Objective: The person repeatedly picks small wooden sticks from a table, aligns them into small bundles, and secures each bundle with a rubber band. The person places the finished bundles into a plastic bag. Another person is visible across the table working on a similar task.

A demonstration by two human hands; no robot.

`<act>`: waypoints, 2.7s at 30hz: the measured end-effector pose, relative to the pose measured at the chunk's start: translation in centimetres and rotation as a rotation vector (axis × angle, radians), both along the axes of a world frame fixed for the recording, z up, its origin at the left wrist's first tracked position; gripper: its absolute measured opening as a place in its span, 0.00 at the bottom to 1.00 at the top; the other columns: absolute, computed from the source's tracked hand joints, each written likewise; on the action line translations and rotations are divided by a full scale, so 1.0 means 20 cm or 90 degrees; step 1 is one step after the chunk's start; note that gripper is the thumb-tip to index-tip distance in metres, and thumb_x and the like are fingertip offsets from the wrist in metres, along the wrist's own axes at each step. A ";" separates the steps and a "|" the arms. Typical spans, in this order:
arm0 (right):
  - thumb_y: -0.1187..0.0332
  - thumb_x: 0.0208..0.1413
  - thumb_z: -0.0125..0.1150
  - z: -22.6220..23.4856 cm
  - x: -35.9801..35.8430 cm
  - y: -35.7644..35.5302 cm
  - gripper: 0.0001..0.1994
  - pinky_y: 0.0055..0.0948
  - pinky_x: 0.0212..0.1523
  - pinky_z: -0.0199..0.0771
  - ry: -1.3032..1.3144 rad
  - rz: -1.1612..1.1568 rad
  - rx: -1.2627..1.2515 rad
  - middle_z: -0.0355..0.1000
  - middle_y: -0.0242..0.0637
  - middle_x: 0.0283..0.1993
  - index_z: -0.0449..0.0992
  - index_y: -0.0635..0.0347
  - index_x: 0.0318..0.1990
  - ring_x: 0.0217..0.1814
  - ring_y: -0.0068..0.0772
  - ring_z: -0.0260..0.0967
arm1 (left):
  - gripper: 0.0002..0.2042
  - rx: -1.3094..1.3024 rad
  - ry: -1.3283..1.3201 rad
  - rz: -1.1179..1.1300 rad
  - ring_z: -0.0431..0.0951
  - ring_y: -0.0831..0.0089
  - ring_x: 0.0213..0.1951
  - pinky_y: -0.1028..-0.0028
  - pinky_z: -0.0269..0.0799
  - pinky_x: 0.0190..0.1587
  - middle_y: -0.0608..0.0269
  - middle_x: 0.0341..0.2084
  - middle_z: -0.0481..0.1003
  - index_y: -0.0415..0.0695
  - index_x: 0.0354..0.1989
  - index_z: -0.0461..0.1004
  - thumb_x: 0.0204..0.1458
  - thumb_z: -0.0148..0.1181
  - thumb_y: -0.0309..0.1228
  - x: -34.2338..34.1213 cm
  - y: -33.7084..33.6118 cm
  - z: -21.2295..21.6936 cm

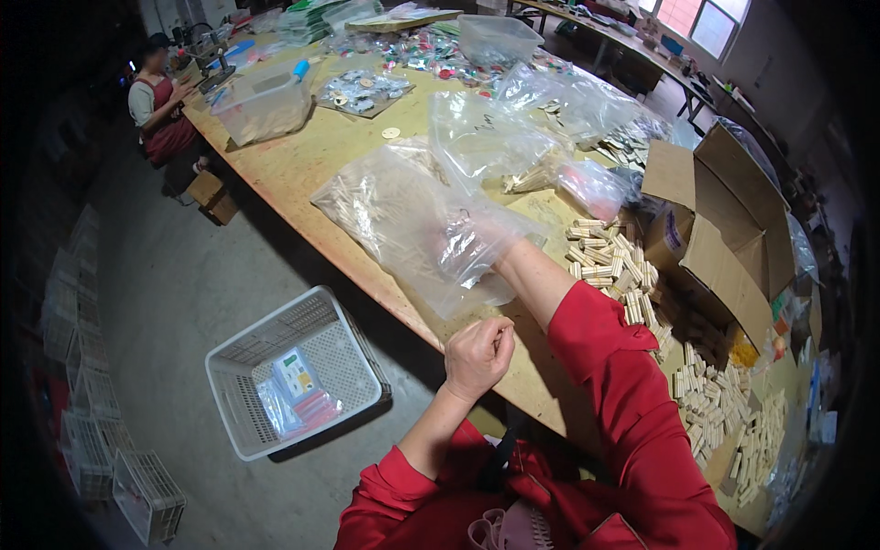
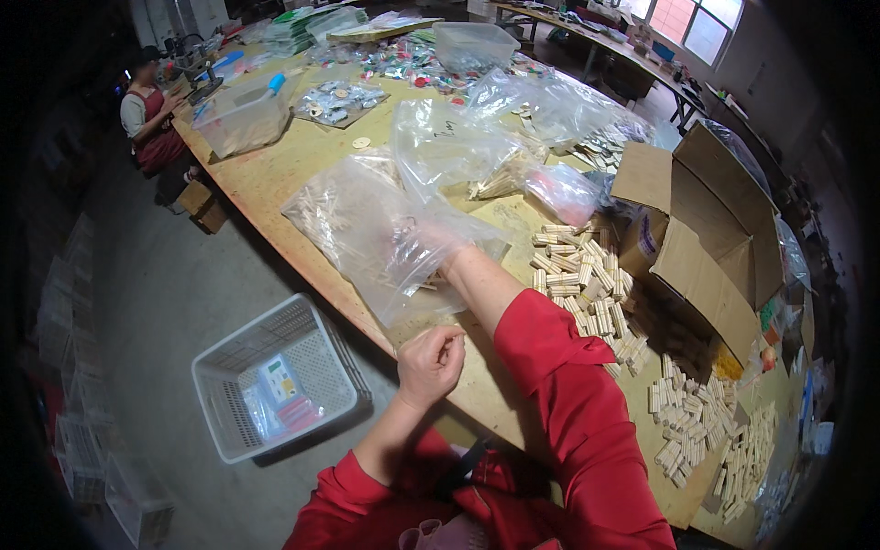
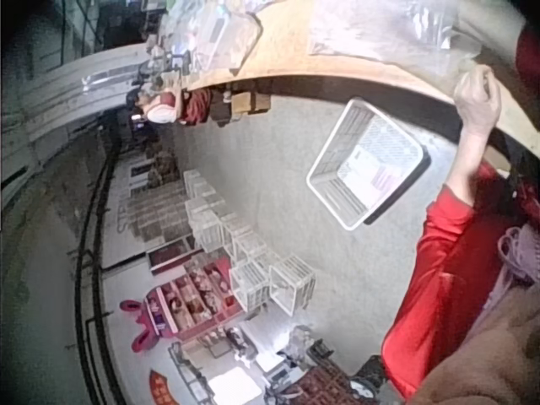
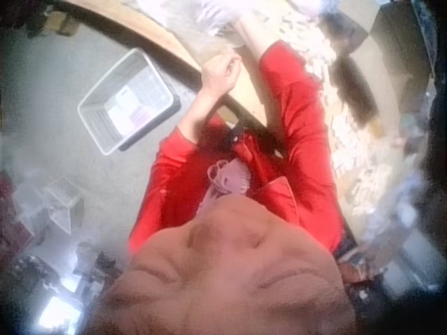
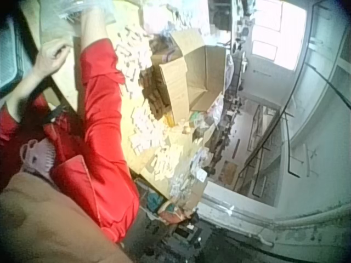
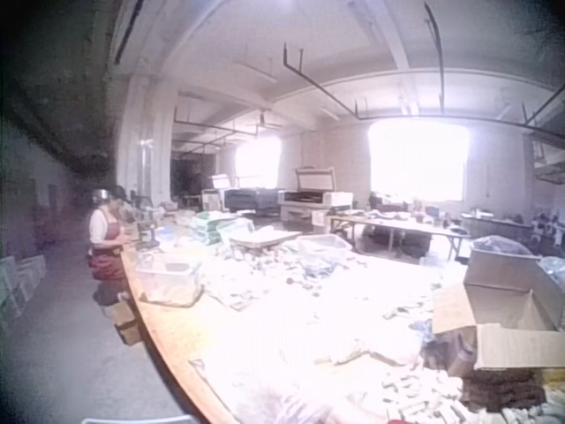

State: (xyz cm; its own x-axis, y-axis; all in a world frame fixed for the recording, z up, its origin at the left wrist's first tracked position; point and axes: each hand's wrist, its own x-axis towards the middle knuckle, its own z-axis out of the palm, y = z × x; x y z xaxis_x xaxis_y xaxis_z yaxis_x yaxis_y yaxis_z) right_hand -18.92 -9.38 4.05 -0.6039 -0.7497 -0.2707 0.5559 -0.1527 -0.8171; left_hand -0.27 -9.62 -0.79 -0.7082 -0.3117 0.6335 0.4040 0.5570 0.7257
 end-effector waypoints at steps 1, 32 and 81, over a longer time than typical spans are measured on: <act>0.75 0.55 0.59 0.01 -0.02 0.01 0.03 0.26 0.22 0.70 0.043 0.023 0.034 0.72 0.34 0.26 0.77 0.61 0.36 0.24 0.26 0.70 | 0.03 0.002 0.000 -0.002 0.71 0.68 0.16 0.71 0.65 0.21 0.60 0.14 0.70 0.42 0.28 0.75 0.46 0.61 0.21 0.00 0.00 -0.01; 0.66 0.66 0.49 0.08 0.63 0.82 0.07 0.12 0.15 0.49 -0.326 0.206 -0.011 0.58 0.24 0.20 0.66 0.57 0.36 0.17 0.12 0.51 | 0.30 0.576 -0.114 -0.405 0.62 0.61 0.63 0.64 0.53 0.66 0.50 0.59 0.64 0.35 0.61 0.62 0.65 0.30 0.50 -0.02 0.09 0.17; 0.73 0.58 0.54 -0.21 1.02 1.28 0.07 0.26 0.40 0.75 -0.146 -0.148 -0.166 0.72 0.40 0.39 0.73 0.65 0.42 0.40 0.29 0.72 | 0.33 -0.159 -0.115 -0.524 0.77 0.60 0.44 0.67 0.74 0.46 0.54 0.44 0.75 0.41 0.52 0.73 0.31 0.77 0.32 0.06 0.53 0.16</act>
